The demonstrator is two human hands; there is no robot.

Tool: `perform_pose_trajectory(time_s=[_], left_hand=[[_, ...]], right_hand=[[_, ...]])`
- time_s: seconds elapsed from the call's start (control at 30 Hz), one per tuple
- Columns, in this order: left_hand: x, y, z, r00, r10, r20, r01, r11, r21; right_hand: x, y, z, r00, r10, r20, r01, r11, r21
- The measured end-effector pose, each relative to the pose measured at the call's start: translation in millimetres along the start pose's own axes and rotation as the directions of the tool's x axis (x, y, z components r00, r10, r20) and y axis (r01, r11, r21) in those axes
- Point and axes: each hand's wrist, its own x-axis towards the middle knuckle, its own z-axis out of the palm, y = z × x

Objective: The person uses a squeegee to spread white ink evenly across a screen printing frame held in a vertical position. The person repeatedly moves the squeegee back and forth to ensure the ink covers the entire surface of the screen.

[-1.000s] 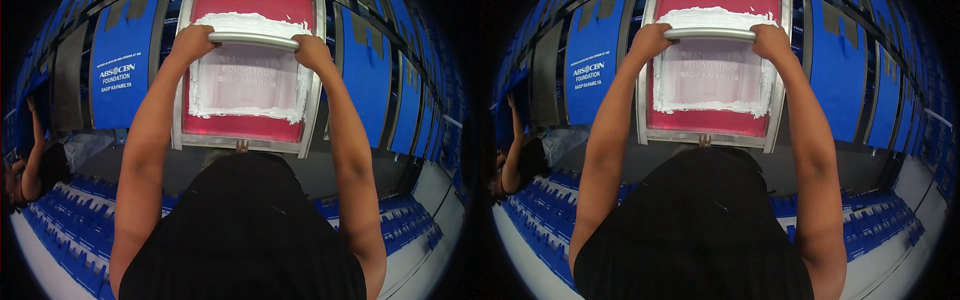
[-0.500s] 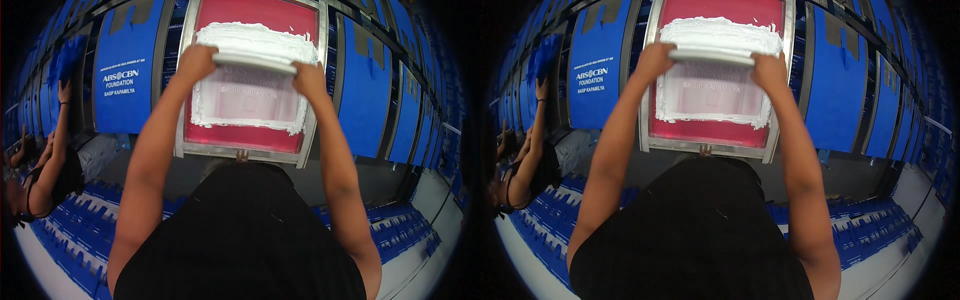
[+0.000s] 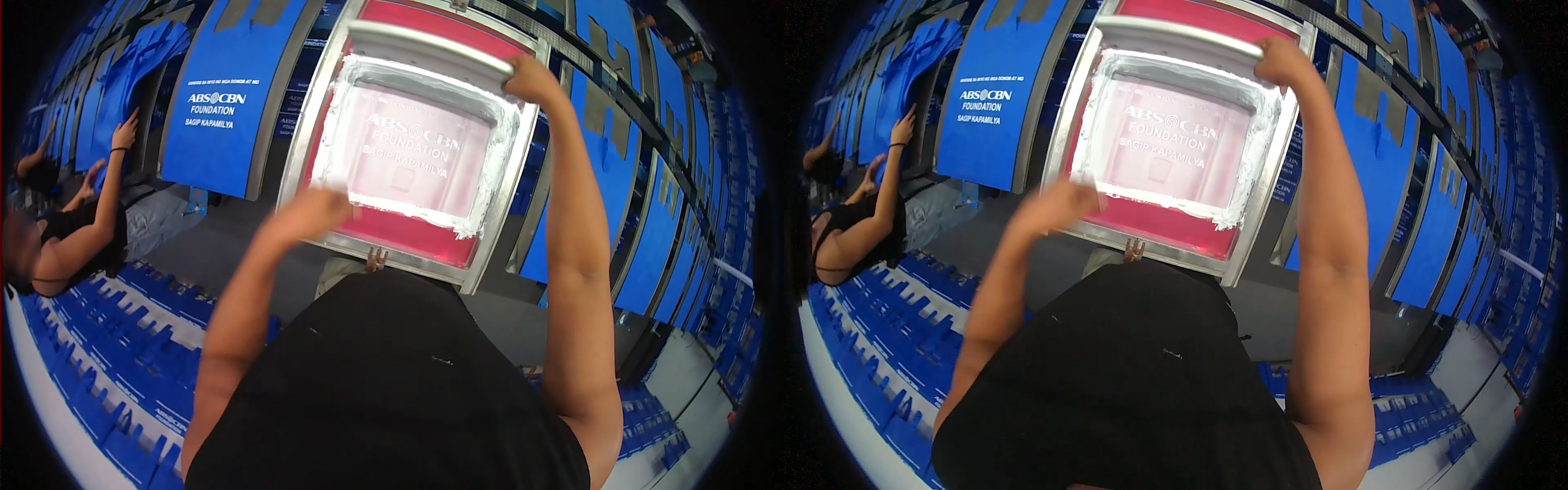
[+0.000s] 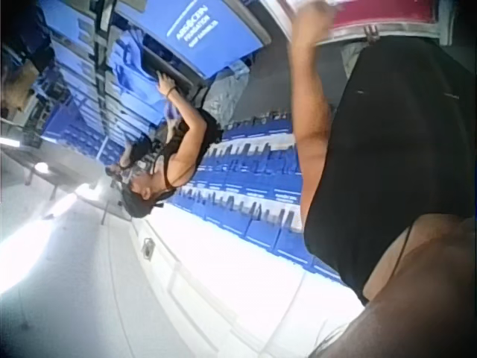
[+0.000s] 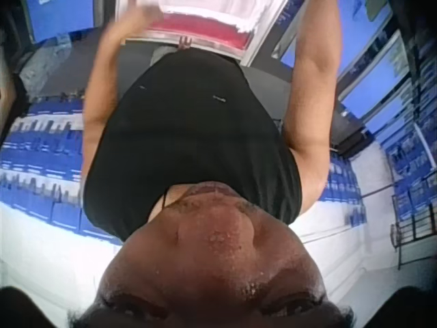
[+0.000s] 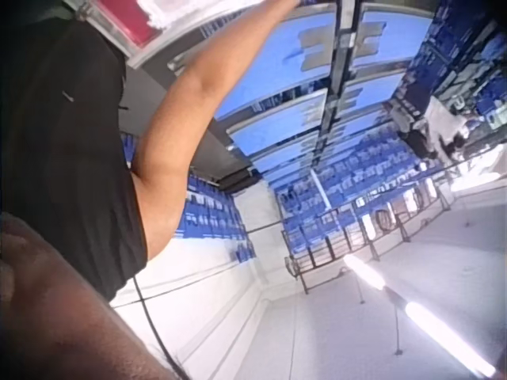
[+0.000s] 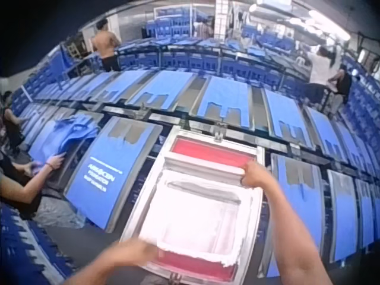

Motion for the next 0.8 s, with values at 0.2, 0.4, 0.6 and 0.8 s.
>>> perform_pose_trajectory(time_s=[0.2, 0.4, 0.6, 0.8], left_hand=[[-35.4, -81.9, 175.2, 0.927, -0.153, 0.344, 0.332, 0.763, -0.555], [-45.4, -67.3, 171.7, 0.959, -0.086, 0.270, 0.251, 0.699, -0.670], [-50.1, -47.4, 154.5, 0.957, -0.055, 0.285, 0.242, 0.696, -0.676], [-44.5, -49.1, 164.6, 0.963, -0.135, 0.235, 0.252, 0.765, -0.592]], right_hand=[[9.4, -19.3, 19.9, 0.994, -0.055, 0.098, 0.065, 0.992, -0.106], [19.4, -51.5, 44.2, 0.994, -0.083, -0.069, 0.070, 0.981, -0.179], [-78.9, -94.6, 74.2, 0.998, -0.062, -0.028, 0.053, 0.969, -0.239], [-261.4, -145.5, 169.6, 0.981, -0.127, -0.148, 0.107, 0.985, -0.134]])
